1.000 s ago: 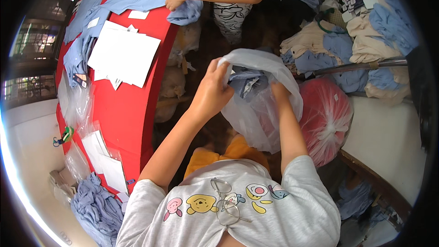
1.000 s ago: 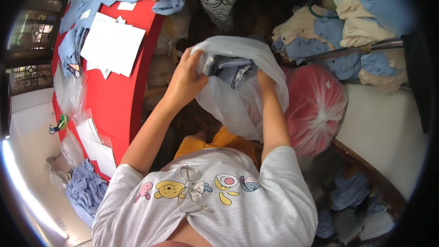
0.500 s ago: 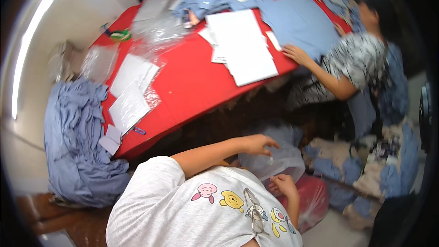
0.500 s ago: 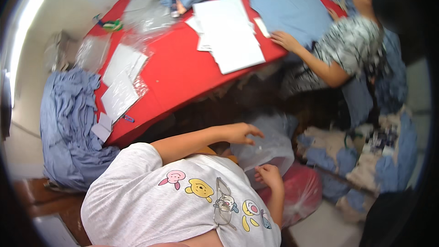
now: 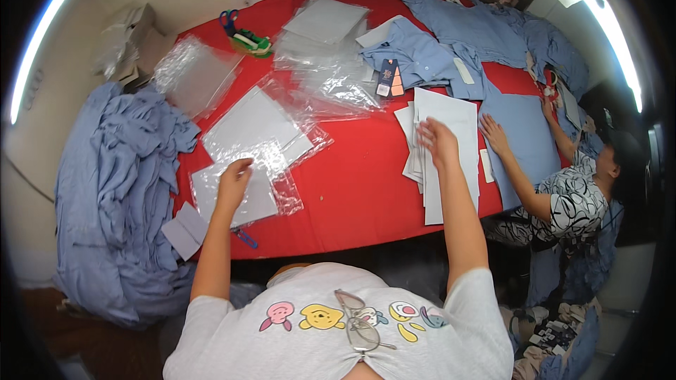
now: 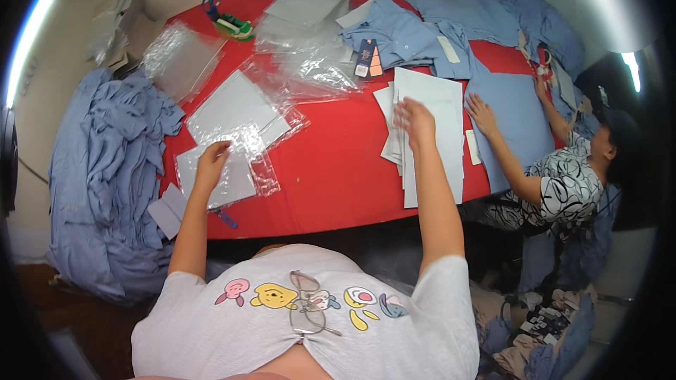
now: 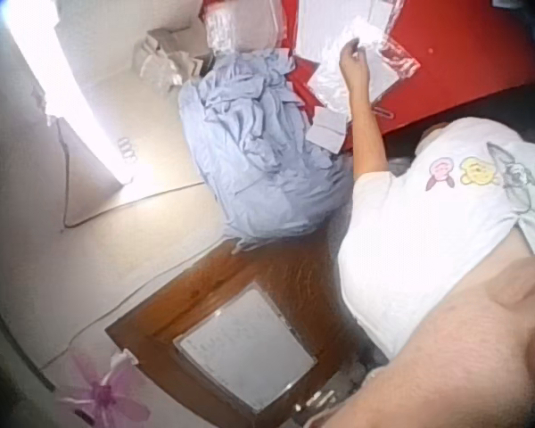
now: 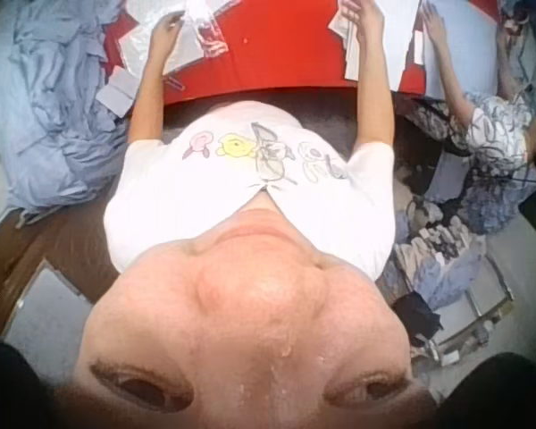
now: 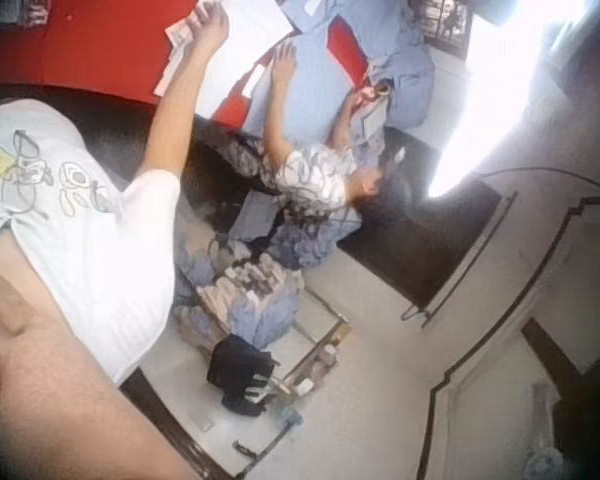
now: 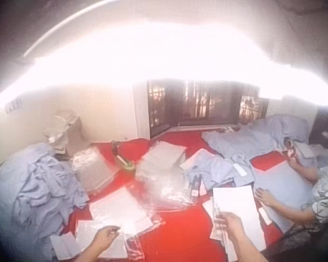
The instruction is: The person packages folded shirts into plastic bags at a table, smooths out the air, and places the finished bags into a larger container.
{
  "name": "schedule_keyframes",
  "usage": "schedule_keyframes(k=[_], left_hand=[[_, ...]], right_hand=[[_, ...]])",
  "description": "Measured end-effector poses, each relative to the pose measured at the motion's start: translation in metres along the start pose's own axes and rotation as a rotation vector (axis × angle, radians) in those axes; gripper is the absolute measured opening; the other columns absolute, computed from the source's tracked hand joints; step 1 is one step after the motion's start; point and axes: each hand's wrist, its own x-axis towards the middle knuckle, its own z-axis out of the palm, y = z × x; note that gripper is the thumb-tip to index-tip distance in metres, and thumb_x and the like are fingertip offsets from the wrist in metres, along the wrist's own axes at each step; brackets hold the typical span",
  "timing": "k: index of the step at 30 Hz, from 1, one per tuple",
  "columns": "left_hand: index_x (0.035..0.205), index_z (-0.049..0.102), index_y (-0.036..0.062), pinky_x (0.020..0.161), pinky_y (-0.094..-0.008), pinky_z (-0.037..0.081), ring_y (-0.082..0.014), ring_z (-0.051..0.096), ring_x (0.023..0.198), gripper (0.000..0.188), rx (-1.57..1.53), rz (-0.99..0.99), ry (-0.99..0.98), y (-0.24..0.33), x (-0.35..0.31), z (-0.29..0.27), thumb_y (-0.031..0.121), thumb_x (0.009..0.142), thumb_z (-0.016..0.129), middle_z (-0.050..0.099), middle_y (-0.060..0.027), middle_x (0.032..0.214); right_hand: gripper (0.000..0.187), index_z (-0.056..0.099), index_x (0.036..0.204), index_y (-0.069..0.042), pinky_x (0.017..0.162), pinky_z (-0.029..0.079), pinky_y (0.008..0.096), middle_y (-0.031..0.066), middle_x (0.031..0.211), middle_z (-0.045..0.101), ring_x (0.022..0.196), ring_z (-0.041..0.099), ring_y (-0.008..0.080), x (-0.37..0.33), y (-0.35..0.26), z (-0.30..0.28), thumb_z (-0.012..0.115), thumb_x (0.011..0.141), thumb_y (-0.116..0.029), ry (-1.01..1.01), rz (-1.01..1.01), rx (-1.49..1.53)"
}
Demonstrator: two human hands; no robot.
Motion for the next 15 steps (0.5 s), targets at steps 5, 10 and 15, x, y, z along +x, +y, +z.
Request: schedule_keyframes(k=[5, 10, 15], left_hand=[[0.130, 0.069, -0.0043, 0.100, -0.0282, 0.053, -0.0155, 0.070, 0.112, 0.028, -0.142, -0.122, 0.046, -0.052, 0.012, -0.038, 0.008, 0.106, 0.063, 0.075, -0.0102, 0.122], [0.128, 0.070, -0.0046, 0.101, -0.0273, 0.051, -0.0150, 0.068, 0.112, 0.026, -0.200, -0.260, 0.061, -0.084, -0.005, -0.063, 0.008, 0.106, 0.064, 0.075, -0.0094, 0.121], [0.130, 0.070, -0.0035, 0.102, -0.0276, 0.051, -0.0149, 0.068, 0.113, 0.027, -0.242, -0.299, 0.073, -0.095, -0.007, -0.059, 0.007, 0.106, 0.065, 0.074, -0.0093, 0.122]], right_hand=[[0.067, 0.049, 0.153, 0.004, 0.093, 0.057, 0.0407, 0.0174, 0.133, 0.061, 0.114, 0.063, 0.0288, 0.194, -0.036, -0.016, 0.075, 0.100, -0.029, 0.325, -0.189, 0.168], [0.062, 0.069, 0.117, -0.003, 0.058, 0.042, 0.0292, 0.0054, 0.093, 0.059, 0.071, 0.048, 0.0140, 0.242, -0.055, 0.026, 0.100, 0.072, -0.033, 0.537, -0.068, -0.037], [0.053, 0.071, 0.094, -0.010, 0.046, 0.030, 0.0317, -0.0001, 0.079, 0.056, 0.060, 0.039, 0.0112, 0.252, -0.075, 0.051, 0.102, 0.066, -0.043, 0.328, 0.174, -0.309]])
